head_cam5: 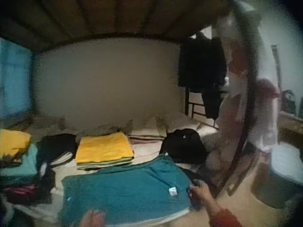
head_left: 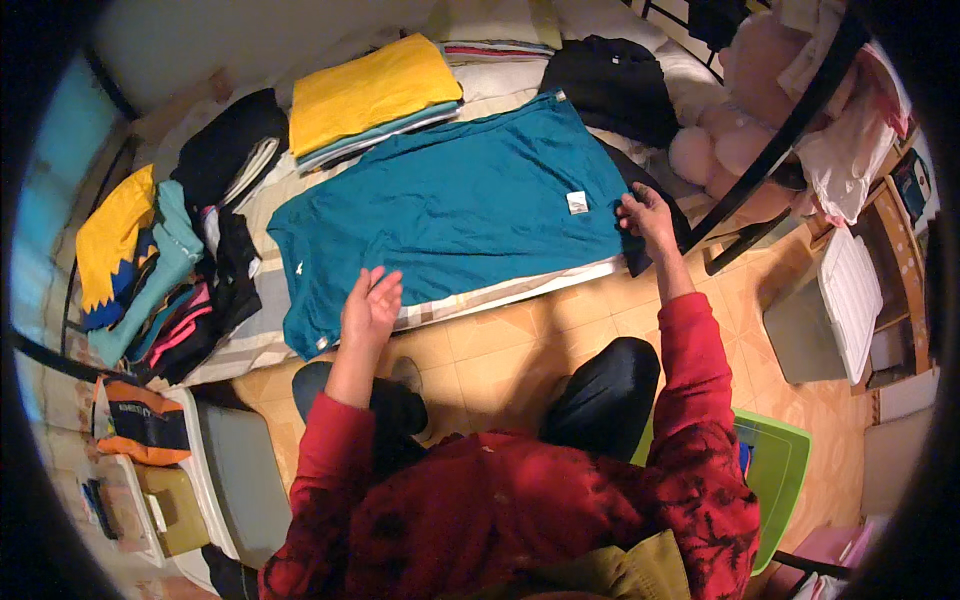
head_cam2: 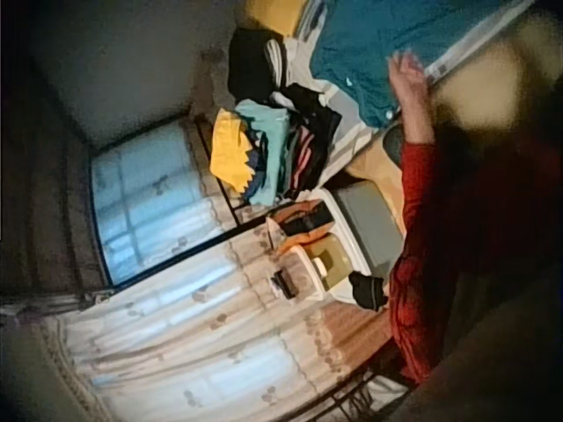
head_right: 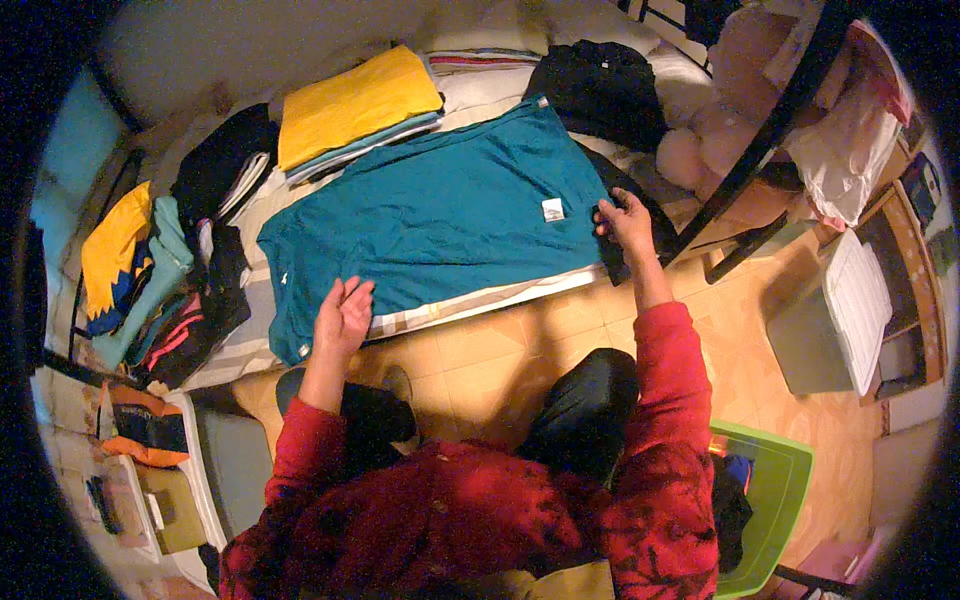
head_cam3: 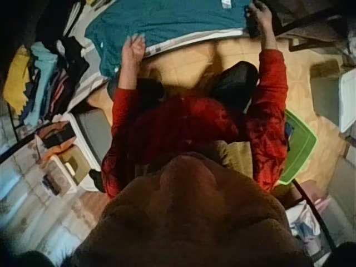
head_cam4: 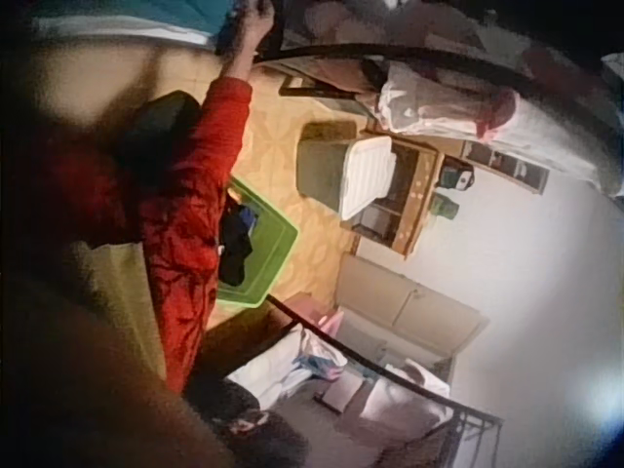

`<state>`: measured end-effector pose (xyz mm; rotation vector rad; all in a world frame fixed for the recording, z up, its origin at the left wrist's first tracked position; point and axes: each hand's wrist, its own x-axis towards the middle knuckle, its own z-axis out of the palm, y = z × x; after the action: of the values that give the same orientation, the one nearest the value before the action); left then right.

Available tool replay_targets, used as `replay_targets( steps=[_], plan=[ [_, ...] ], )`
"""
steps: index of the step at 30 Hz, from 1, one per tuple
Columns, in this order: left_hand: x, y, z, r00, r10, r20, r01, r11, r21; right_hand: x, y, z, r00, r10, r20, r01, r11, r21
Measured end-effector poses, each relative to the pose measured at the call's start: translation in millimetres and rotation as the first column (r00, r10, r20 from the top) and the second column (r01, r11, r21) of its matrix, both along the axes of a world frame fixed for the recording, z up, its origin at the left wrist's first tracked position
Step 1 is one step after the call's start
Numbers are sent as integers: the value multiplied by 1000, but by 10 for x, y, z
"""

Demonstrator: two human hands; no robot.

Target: The person sits on the floor and folds clothes by hand. They pick up a teal shirt from a green laundry basket, unfold it, fold it neatly, and place it on a stack. They repeat the process with a white shirt.

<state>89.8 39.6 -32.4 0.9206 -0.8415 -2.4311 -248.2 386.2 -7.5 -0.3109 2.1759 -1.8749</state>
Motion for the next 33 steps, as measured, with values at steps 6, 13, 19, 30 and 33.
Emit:
replay_targets(
  steps=[6,13,19,30,33],
  plan=[
    [179,166,126,930,290,224,237,-9,-971,36,116,-191,745,-143,-651,453,825,338],
    [-111,146,314,945,213,247,317,-774,-548,141,-49,-232,529,-32,-848,681,613,402],
    [-405,-368,120,899,220,378,423,-218,-879,216,-23,-300,471,-37,-882,695,631,345],
    [-372,-385,-71,880,123,459,435,178,-882,-5,-194,-299,368,86,-926,752,559,350],
    [-313,-271,-157,906,182,383,379,59,-924,-70,-203,-314,382,118,-916,733,565,379]
  ],
)
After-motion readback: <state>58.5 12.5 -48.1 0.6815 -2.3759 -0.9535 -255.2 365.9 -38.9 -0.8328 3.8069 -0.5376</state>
